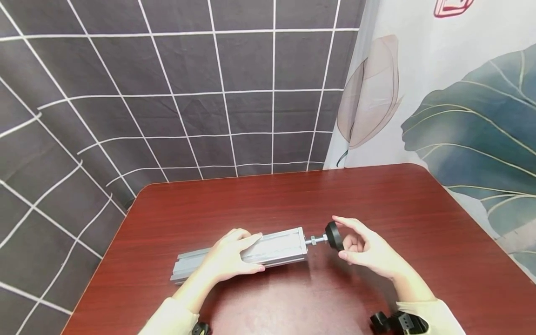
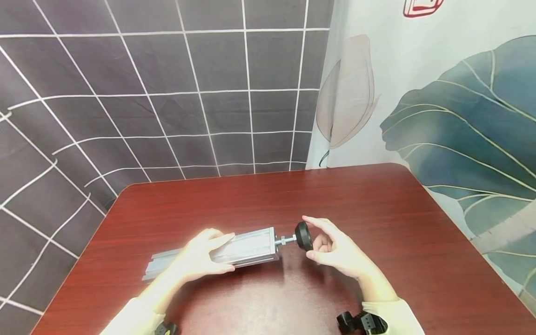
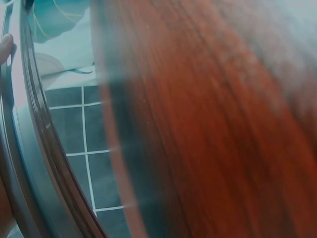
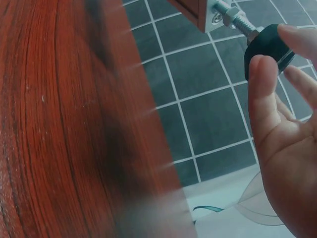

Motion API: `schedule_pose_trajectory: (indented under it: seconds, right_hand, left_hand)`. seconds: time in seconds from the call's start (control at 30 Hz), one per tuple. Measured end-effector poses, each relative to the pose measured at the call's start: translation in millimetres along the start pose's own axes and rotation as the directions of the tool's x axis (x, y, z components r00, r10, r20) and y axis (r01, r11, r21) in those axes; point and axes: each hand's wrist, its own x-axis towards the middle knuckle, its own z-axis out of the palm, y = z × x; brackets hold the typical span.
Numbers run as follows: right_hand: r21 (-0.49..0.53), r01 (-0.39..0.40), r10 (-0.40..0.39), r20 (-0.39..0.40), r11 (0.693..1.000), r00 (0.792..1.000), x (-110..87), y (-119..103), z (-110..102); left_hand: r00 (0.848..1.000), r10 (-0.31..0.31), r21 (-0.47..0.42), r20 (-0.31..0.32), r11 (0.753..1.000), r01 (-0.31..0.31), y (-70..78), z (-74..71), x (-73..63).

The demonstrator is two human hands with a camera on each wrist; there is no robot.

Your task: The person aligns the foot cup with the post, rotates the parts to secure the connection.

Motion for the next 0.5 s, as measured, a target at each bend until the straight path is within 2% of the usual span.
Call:
schedule_pose_trajectory:
  seconds: [0.13, 0.23, 0.37, 0.5]
  right_hand:
    - [-0.041, -0.021, 0.019, -0.053, 0.999, 0.998, -0.2, 0.4, -0.4]
    - [0.008, -0.028, 0.029, -0.064, 1.000, 0.998, 2.4, 0.7, 1.5]
    - [0.077, -0.007, 0.010, -0.038, 0.997, 0.999, 5.0, 0.7, 3.1]
    - [0.097, 0.036, -0.036, -0.001, 0.995, 0.999, 5.0, 1.2, 2.7]
  left_hand:
    - [1.000, 0.004, -0.009, 0.018, 1.000, -0.004, 0.8, 2.4, 1.3]
    - [1.000, 0.000, -0.006, 0.009, 1.000, 0.000, 0.6, 2.1, 0.6]
    - [1.000, -0.001, -0.003, 0.001, 1.000, 0.001, 0.0, 1.4, -0.8]
    - [1.000, -0.004, -0.006, 0.001, 1.000, 0.004, -1.0, 2.3, -0.5]
